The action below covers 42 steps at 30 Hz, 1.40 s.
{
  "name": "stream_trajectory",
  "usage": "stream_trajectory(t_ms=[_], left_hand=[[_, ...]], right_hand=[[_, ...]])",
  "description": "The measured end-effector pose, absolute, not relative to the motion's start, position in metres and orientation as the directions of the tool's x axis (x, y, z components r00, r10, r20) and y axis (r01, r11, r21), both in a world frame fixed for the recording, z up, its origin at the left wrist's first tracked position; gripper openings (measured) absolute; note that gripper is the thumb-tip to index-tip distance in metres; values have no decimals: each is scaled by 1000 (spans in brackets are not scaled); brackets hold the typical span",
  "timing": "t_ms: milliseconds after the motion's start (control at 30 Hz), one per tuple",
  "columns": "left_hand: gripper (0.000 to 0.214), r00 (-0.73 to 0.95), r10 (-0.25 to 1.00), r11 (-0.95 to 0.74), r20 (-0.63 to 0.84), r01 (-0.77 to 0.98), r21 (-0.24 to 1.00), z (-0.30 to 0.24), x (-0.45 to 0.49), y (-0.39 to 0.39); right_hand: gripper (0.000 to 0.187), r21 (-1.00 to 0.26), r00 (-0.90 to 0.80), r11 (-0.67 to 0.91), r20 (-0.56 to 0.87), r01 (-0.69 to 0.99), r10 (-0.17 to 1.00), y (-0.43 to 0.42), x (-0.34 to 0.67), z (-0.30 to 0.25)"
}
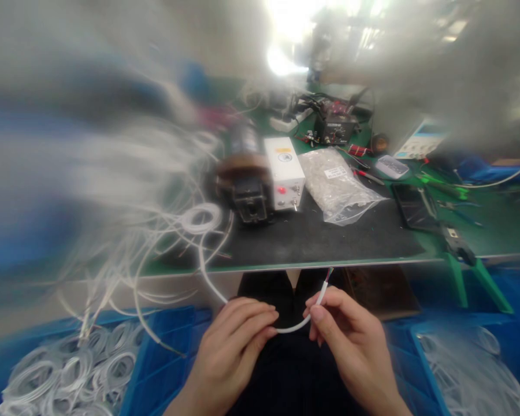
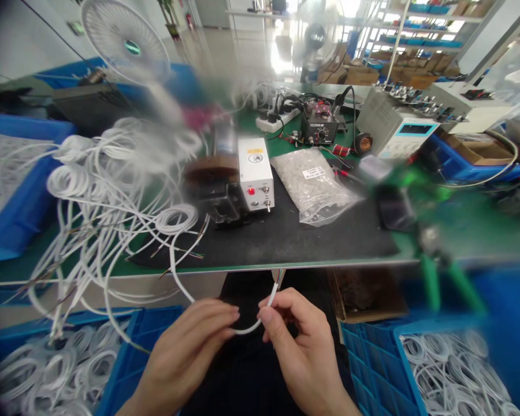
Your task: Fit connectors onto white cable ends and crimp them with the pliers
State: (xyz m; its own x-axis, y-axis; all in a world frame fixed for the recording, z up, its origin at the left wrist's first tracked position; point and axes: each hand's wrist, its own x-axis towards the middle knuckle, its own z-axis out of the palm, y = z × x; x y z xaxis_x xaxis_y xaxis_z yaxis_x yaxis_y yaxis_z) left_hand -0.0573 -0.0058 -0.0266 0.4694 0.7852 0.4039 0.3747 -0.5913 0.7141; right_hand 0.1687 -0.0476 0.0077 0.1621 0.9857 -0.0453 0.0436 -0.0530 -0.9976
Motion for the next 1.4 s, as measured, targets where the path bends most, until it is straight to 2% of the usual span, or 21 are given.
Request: stream_trajectory(t_ms=[100,200,367,533,767,1167,1400], left_hand=[[33,310,890,-438,333,388,811,-11,-48,-8],[26,179,960,-262,214,315,912,8,-28,-9],[14,194,979,-74,56,83,994,24,1,-5],[7,204,977,54,-54,7,999,22,4,-2],[6,213,970,143,-121,-88,986,24,2,0],[13,178,977,150,-119,-176,973,21,4,0],[17,171,955,283,-244,-258,924,16,11,-6]], right_hand=[[13,-996,132,-42,-32,77,991,-48,166,10],[12,-992,91,-18,-7,127,996,-49,163,14],[11,-975,12,67,72,212,997,-52,160,15],[12,-963,-22,92,90,254,996,-54,160,12],[10,-956,-47,115,107,271,993,-54,160,10],[10,-960,-31,119,114,253,993,-55,158,6],[11,-968,26,105,113,227,993,-53,154,7]])
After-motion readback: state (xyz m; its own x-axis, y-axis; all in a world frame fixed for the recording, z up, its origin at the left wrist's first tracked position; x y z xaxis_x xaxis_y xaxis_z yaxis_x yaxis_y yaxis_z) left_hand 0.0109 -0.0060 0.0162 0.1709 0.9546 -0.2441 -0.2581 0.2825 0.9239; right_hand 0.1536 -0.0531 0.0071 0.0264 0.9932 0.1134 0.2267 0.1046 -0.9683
